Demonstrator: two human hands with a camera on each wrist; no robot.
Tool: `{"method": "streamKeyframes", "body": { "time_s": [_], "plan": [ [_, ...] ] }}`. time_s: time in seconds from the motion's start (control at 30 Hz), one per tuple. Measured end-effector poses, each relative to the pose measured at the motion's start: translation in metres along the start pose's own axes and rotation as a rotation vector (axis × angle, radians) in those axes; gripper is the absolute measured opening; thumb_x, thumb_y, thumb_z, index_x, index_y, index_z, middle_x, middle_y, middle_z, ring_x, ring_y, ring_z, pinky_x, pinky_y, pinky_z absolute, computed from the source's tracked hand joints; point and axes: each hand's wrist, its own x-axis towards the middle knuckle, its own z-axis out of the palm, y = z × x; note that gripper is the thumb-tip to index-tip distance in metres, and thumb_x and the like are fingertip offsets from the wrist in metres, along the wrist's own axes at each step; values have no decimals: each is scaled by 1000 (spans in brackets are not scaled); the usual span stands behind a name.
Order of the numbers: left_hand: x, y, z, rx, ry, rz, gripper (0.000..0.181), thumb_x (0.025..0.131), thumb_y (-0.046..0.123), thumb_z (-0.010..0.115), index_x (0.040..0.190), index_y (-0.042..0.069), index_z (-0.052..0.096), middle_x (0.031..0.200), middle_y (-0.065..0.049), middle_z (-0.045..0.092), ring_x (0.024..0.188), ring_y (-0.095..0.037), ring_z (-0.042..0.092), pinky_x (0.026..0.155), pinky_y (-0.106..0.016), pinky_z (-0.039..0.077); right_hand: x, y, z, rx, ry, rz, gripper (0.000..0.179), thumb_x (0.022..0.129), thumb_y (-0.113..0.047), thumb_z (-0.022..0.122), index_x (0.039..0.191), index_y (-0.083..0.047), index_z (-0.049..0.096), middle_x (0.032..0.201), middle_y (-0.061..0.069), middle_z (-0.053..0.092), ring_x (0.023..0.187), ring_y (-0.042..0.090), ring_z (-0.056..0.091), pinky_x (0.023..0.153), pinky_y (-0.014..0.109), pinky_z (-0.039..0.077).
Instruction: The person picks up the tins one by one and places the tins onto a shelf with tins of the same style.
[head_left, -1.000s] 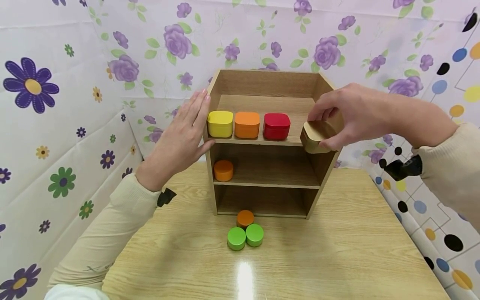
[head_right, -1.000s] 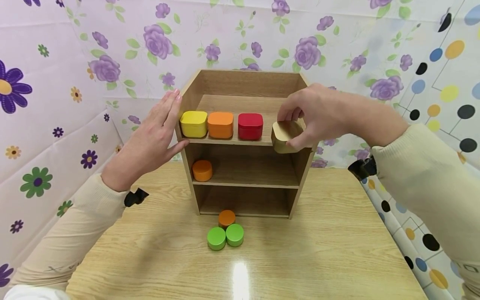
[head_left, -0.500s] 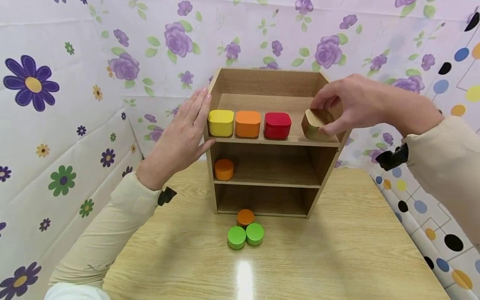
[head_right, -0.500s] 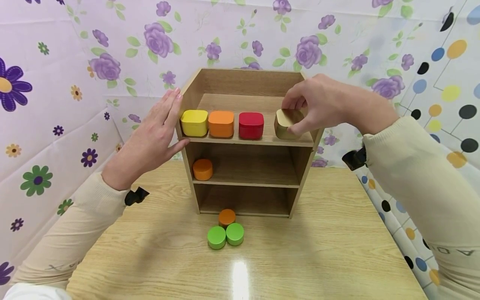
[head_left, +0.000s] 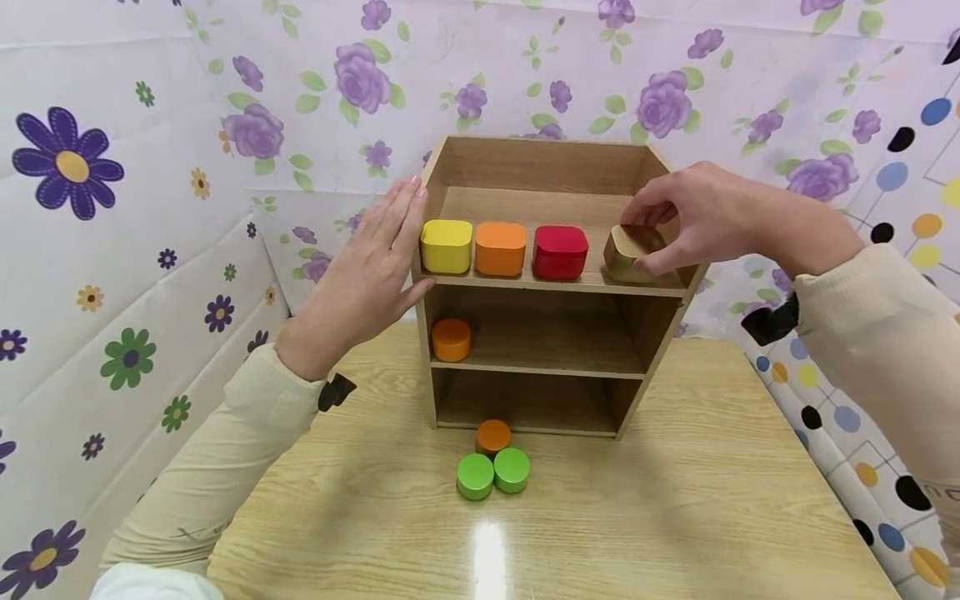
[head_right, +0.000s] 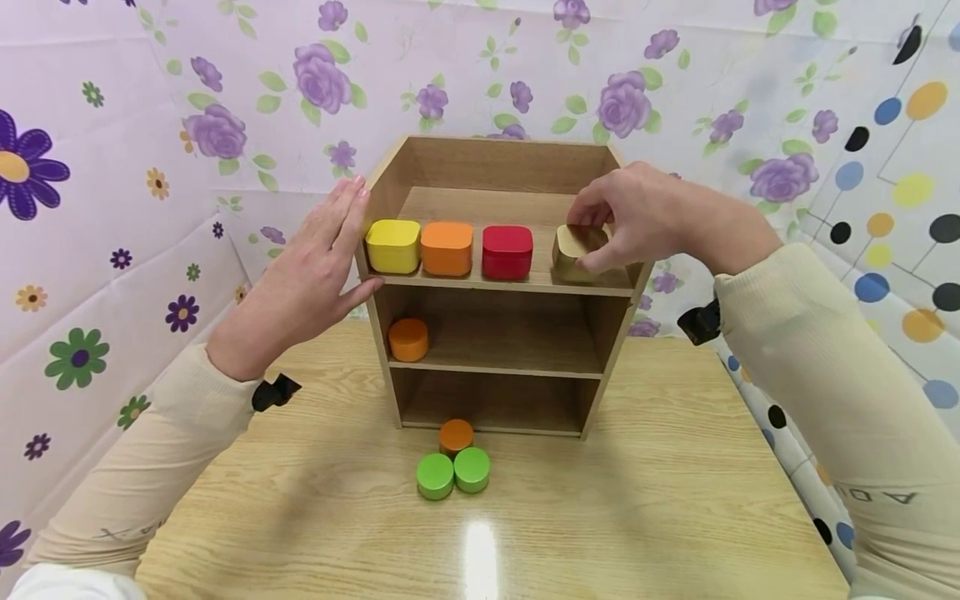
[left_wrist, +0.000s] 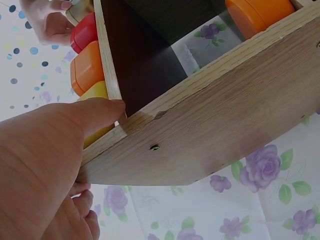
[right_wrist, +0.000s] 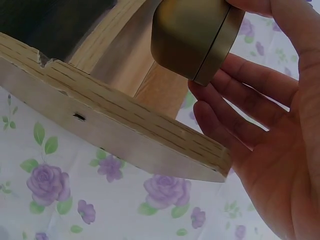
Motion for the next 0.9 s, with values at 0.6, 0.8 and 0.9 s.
{"method": "streamKeyframes", "body": {
  "time_s": [0.6, 0.8, 0.9],
  "plan": [
    [1, 0, -2, -4, 5, 15, 105, 94, 25, 81, 165, -9, 12, 175, -28, 14, 164, -42, 16, 136, -52, 19, 4, 5, 4, 32, -45, 34, 47, 87, -32, 85, 127, -11, 73, 118, 5, 76, 111, 22, 70, 104, 49, 59],
    [1, 0, -1, 0, 3, 12, 105, 94, 25, 81, 165, -9, 12, 175, -28, 14, 164, -42, 17, 135, -53, 20, 5, 4, 4, 22, -51, 34, 45, 88, -33, 83, 127, -12, 74, 119, 5, 77, 112, 22, 72, 105, 49, 59],
    [1, 0, -1, -1, 1, 10, 105, 94, 26, 81, 165, -9, 12, 175, -28, 13, 164, -42, 17, 135, -53, 20, 6, 4, 4, 10, -49, 22, 45, 88, -33, 83, 126, -12, 75, 119, 5, 78, 112, 23, 72, 104, 48, 59]
  ]
}}
